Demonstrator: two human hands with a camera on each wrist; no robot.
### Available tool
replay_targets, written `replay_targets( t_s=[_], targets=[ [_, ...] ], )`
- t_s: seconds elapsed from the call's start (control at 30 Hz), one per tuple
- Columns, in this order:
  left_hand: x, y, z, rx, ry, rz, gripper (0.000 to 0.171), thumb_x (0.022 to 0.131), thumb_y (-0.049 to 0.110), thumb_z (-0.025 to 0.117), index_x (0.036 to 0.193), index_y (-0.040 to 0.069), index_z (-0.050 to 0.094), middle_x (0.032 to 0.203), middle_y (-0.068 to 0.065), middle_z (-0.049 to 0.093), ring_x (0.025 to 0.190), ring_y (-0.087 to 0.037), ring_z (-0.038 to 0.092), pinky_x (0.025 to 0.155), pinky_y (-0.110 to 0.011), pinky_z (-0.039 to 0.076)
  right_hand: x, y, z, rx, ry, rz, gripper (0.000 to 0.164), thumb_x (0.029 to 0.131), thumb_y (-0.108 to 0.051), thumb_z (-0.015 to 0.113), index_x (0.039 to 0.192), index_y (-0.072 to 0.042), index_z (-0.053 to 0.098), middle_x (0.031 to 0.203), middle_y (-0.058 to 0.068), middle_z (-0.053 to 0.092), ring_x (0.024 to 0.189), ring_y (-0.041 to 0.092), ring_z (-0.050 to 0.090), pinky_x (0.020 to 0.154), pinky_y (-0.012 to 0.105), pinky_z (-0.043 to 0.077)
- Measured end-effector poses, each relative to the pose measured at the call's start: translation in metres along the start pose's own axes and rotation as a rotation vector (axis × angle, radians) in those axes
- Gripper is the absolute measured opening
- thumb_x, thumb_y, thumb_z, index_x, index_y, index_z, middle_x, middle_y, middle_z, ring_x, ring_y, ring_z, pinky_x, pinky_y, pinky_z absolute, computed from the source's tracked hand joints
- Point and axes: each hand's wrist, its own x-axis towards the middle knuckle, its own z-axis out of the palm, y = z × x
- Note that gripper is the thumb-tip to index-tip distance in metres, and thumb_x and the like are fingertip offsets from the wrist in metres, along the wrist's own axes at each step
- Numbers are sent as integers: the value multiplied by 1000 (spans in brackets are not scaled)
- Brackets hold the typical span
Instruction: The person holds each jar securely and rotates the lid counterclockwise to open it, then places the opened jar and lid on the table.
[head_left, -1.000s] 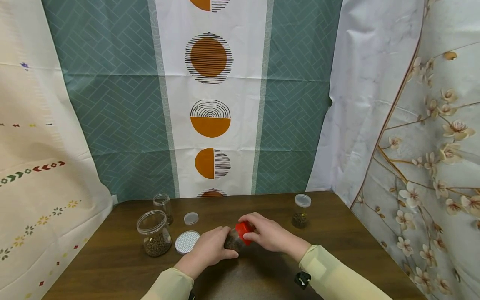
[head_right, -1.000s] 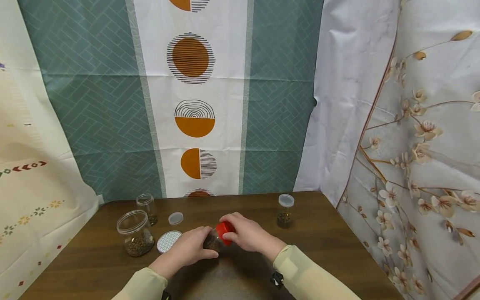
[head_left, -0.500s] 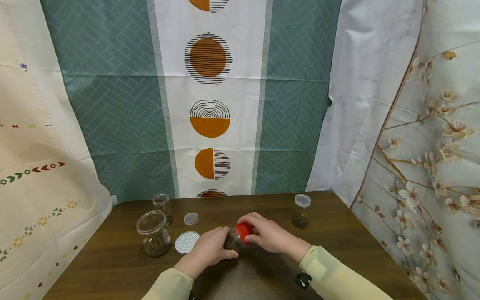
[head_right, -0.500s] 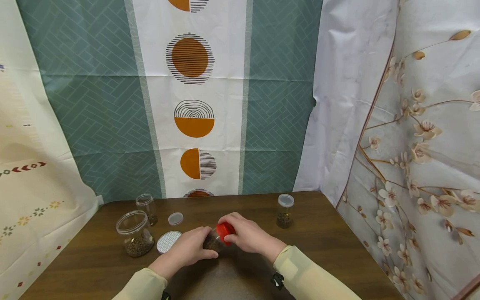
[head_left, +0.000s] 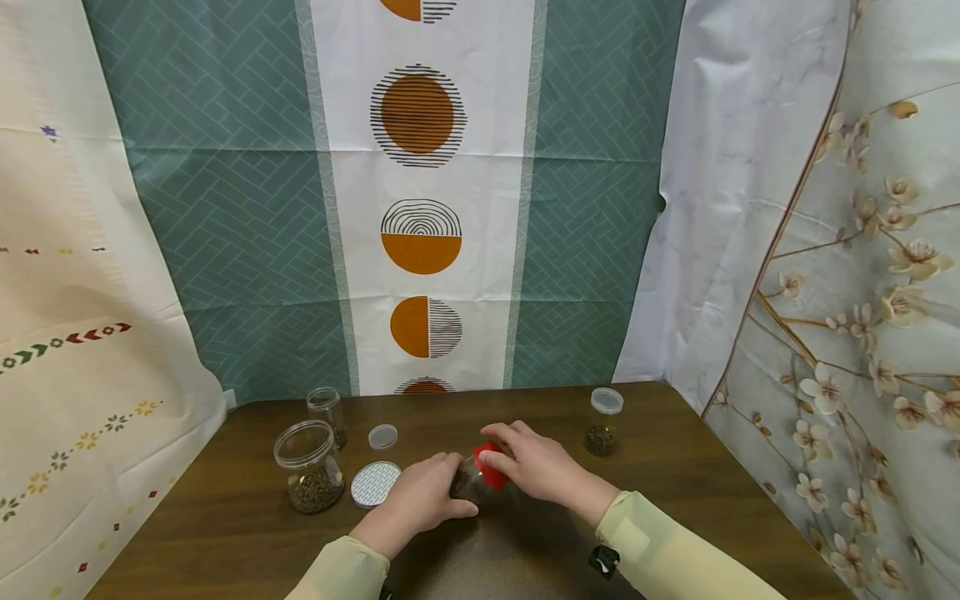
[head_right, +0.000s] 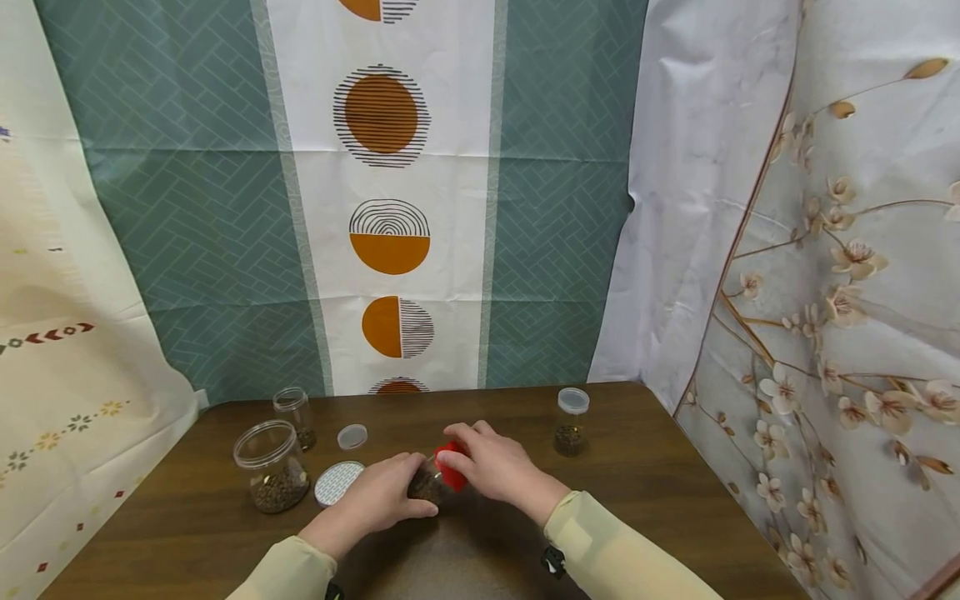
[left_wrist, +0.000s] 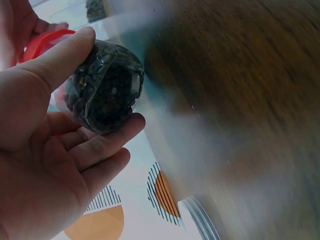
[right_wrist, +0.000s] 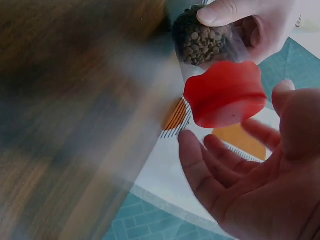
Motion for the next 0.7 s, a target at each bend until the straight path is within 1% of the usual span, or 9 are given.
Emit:
replay_targets(
  t_s=[0.1,0.2,0.27,0.33,0.4,0.53,0.7],
  targets=[
    [0,0,0,-1,4,0,63,85,44,97,125,3,69,108,-7,71,92,-26,71,82,-49,60,2,-1,0,-23,-16,50,53,113,-51,61,153,-16,62,123,7,69,96,24,71,88,52,59],
    [0,0,0,-3,6,1,63,85,44,97,124,4,69,108,-7,71,92,-26,71,82,-48,60,4,-1,1,-42,-37,65,53,114,-51,58,150,-12,63,117,6,74,98,26,72,90,53,59],
    [-1,0,1,-5,6,3,62,85,43,97,124,3,69,108,-7,71,92,-26,71,82,-49,60,4,0,1,-47,-49,63,52,114,-51,57,147,-11,64,111,3,76,93,23,72,88,52,59],
    [-1,0,0,-5,6,4,62,85,43,97,124,3,69,107,-7,71,91,-26,71,82,-49,60,4,1,2,-44,-60,62,51,114,-51,56,145,-12,64,104,-1,75,86,19,68,84,49,58],
    [0,0,0,-4,9,4,62,85,42,98,123,4,69,106,-6,71,90,-25,70,81,-48,60,4,0,1,-35,-68,62,50,115,-51,56,144,-12,64,100,-3,73,82,17,66,82,48,58],
    [0,0,-1,-1,12,5,61,84,42,98,122,4,69,104,-5,70,87,-22,68,80,-47,60,4,0,-1,-28,-74,64,49,114,-51,57,144,-12,64,100,-3,72,83,17,65,83,49,58],
    [0,1,-1,-4,7,5,62,85,42,98,124,4,69,106,-6,70,89,-23,69,82,-47,60,4,0,-1,-28,-90,59,47,113,-47,61,145,-13,64,104,-1,73,85,17,66,84,49,58]
  ],
)
